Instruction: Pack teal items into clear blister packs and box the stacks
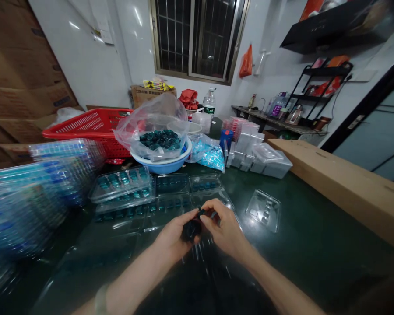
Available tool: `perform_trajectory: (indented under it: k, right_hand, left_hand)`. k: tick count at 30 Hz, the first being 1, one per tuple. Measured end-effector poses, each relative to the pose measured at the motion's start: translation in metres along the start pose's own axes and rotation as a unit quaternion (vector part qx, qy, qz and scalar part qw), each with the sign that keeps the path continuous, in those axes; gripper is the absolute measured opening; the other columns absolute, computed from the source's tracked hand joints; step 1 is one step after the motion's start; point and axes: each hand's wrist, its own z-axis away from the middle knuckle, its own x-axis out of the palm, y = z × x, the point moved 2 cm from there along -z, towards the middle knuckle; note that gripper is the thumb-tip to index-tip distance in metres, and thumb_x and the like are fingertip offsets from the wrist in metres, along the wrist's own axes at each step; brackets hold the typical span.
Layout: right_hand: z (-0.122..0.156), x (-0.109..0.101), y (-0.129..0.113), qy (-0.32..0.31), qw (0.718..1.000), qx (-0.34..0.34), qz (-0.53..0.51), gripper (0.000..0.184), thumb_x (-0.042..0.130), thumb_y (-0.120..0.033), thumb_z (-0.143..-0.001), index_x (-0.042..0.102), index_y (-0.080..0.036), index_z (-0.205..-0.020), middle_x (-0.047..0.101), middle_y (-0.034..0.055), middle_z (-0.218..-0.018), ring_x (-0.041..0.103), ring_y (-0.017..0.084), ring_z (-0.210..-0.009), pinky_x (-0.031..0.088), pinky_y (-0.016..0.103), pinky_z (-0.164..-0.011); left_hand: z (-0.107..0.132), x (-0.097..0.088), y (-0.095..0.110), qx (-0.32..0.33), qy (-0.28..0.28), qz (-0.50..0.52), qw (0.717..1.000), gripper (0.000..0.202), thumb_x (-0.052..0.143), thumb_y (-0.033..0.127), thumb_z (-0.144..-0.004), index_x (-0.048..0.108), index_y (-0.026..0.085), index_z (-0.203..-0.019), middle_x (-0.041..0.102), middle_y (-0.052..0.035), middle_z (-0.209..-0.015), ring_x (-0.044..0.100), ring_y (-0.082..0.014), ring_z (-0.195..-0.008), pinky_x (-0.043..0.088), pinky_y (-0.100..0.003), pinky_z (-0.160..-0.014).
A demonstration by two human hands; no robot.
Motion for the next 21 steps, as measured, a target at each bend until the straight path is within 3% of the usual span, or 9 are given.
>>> perform_trajectory:
  k: [4, 11, 17, 21]
  right_hand:
    - [-0.004, 0.001, -0.001, -0.038, 0.984, 0.06, -0.162, 0.011, 0.053, -0.02, -0.076, 0.056, -0.018, -0.086, 0.056, -0.0006, -0.071, 0.053, 0.011, -0.058, 0.043, 0.023, -0.055]
    - [-0.006, 0.007, 0.007, 0.017, 0.969, 0.125, -0.214, 0.014, 0.062, -0.023, -0.069, 0.058, -0.017, -0.081, 0.055, -0.0009, -0.069, 0.046, 0.008, -0.052, 0.036, 0.018, -0.044]
    - [0.001, 0.019, 0.013, -0.014, 0.947, 0.146, -0.287, 0.02, 0.058, -0.03, -0.073, 0.051, -0.02, -0.088, 0.049, -0.0044, -0.066, 0.038, 0.005, -0.044, 0.031, 0.016, -0.037]
    - [0.007, 0.021, 0.014, 0.02, 0.98, 0.081, -0.178, 0.015, 0.053, -0.025, -0.077, 0.056, -0.021, -0.091, 0.056, -0.001, -0.074, 0.051, 0.01, -0.06, 0.041, 0.021, -0.052]
  left_hand:
    - [0.005, 0.001, 0.002, 0.044, -0.062, -0.092, 0.993, 0.015, 0.063, 0.024, -0.07, 0.061, 0.01, -0.074, 0.056, -0.0042, -0.057, 0.052, -0.0116, -0.05, 0.03, -0.016, -0.032]
    - [0.01, 0.005, 0.01, 0.12, -0.008, -0.142, 0.982, 0.021, 0.068, 0.031, -0.065, 0.059, 0.013, -0.069, 0.051, 0.0002, -0.051, 0.047, -0.01, -0.045, 0.028, -0.017, -0.032]
    - [0.01, 0.004, 0.009, 0.066, -0.046, -0.091, 0.993, 0.024, 0.071, 0.031, -0.061, 0.054, 0.013, -0.059, 0.049, 0.0017, -0.052, 0.047, -0.0085, -0.046, 0.025, -0.016, -0.032]
    - [0.003, -0.002, 0.007, 0.05, 0.014, -0.099, 0.994, 0.025, 0.073, 0.03, -0.058, 0.055, 0.013, -0.061, 0.05, 0.002, -0.051, 0.049, -0.009, -0.045, 0.024, -0.016, -0.031]
